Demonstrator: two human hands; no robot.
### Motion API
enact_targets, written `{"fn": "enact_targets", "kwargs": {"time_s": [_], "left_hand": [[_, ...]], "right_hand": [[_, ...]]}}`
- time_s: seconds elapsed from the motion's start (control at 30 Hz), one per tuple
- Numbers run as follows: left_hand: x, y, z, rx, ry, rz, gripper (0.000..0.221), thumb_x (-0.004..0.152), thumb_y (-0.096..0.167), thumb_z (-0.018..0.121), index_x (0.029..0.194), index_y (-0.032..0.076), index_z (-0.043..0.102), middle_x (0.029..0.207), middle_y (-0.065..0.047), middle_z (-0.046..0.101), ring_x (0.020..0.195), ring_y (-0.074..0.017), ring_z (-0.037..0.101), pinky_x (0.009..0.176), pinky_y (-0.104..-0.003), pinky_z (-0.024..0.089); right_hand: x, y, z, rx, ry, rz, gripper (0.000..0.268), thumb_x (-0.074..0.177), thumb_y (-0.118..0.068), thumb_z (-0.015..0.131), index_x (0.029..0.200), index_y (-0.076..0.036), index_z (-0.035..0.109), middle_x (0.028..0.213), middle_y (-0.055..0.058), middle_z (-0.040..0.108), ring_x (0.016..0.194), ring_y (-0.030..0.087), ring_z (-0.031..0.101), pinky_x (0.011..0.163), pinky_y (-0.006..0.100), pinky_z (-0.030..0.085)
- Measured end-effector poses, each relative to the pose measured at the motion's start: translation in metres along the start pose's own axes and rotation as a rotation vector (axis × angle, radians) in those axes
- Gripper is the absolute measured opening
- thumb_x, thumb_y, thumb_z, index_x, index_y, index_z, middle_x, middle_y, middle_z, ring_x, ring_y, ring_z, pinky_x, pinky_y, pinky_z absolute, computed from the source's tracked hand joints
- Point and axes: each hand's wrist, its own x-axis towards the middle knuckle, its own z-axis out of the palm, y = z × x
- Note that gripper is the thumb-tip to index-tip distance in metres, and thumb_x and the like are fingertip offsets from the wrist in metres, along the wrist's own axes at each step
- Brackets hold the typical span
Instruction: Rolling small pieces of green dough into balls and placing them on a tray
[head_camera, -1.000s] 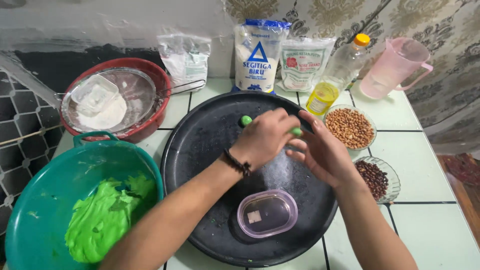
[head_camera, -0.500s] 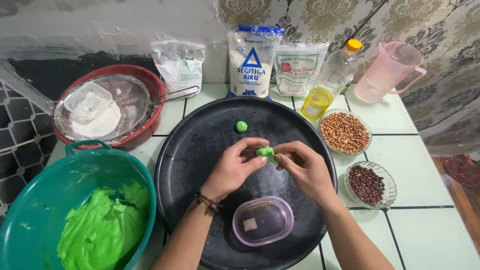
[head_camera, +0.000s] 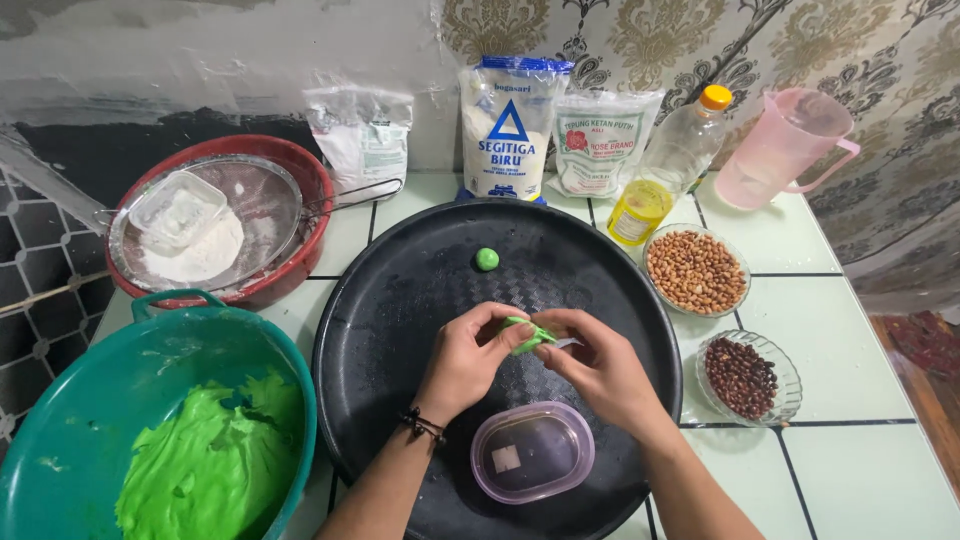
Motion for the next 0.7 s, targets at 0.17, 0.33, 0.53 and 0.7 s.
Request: {"fn": "enact_targets", "kwargs": {"time_s": [0.17, 0.33, 0.53, 0.7], "left_hand": [[-0.002, -0.020, -0.006, -0.221, -0.124, -0.060, 0.035, 0.099, 0.024, 0.070, 0.125, 0.001, 0.068, 0.098, -0.012, 0.074, 0.091, -0.0157, 0.066, 0.083, -0.033, 0.062], [-0.006, -0.025, -0.007, -0.122, -0.076, -0.066, 0.034, 0.089, 0.010, 0.080, 0.121, 0.001, 0.071, 0.099, -0.016, 0.078, 0.093, -0.0185, 0.074, 0.082, -0.036, 0.064], [-0.011, -0.013, -0.007, -0.069, -0.033, 0.006, 0.022, 0.088, 0.009, 0.081, 0.109, 0.005, 0.076, 0.096, -0.016, 0.079, 0.091, -0.0238, 0.076, 0.081, -0.037, 0.065], [-0.019, 0.009, 0.001, 0.053, 0.071, 0.129, 0.017, 0.088, 0.010, 0.080, 0.105, 0.008, 0.077, 0.094, -0.012, 0.079, 0.089, -0.0245, 0.079, 0.076, -0.035, 0.065]], "right_hand": [[0.004, 0.015, -0.002, 0.018, 0.026, 0.050, 0.028, 0.089, -0.003, 0.071, 0.117, -0.002, 0.077, 0.078, 0.015, 0.077, 0.068, 0.017, 0.073, 0.062, 0.031, 0.063], [0.006, -0.002, 0.009, -0.075, 0.152, -0.076, 0.044, 0.090, -0.006, 0.073, 0.133, -0.002, 0.064, 0.106, 0.021, 0.061, 0.085, 0.027, 0.070, 0.065, 0.038, 0.063], [-0.003, 0.000, 0.006, -0.111, 0.159, -0.119, 0.034, 0.093, -0.014, 0.072, 0.125, -0.005, 0.072, 0.112, 0.016, 0.061, 0.092, 0.028, 0.071, 0.068, 0.037, 0.065], [-0.002, -0.007, 0.009, -0.295, 0.122, -0.184, 0.034, 0.089, -0.019, 0.078, 0.121, -0.010, 0.076, 0.104, 0.014, 0.064, 0.086, 0.025, 0.070, 0.073, 0.034, 0.064]]}}
